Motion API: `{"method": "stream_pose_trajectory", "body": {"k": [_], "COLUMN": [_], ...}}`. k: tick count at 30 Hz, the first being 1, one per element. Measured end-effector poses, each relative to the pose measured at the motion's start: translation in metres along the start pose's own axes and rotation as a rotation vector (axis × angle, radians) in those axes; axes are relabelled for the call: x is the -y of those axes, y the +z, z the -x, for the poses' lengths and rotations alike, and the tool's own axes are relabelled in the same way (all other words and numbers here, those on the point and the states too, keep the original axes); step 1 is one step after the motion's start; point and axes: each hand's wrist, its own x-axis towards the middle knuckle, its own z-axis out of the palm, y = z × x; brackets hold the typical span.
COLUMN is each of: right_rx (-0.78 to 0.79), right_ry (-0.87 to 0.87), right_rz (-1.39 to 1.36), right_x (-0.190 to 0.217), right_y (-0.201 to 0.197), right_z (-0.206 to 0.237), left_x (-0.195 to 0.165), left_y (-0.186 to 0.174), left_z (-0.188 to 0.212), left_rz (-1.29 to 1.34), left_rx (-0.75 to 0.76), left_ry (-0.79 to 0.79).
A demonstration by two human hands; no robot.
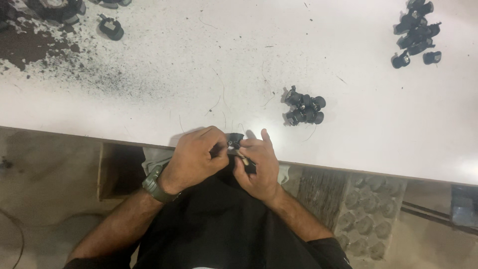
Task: The person sits at a white workbench assembling omni wheels. They pick up a wheel hub, press black roller components into the hub's slots one at a time, and set completed wheels aside in a pile, repeating the process for multiple hubs.
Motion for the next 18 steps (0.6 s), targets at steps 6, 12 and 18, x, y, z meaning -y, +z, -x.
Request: {"method": "stream_pose_trajectory", "body": {"k": [6,12,18], "right_rx": [0.037,0.038,0.061], "right_ry": [-0.024,-0.019,-0.036], "right_rz": [0.060,0.054,0.069], "right_x": [-0.0005,-0.0005,-0.0018], "right_y": [-0.0014,-0.0014,-0.0026], "right_z": [-0.0030,-0.0054,-0.0051], "left_x": [0.0041,0.0029,0.0081], "left_y": [0.0002,0.0002,0.0007], "left_z": [0.0025,0.0016,0.0026], "left_rz": [0.013,0.031,0.033], "left_rx": [0.008,-0.031,-0.011], "left_ry": [-0.010,0.001,0.020]}}
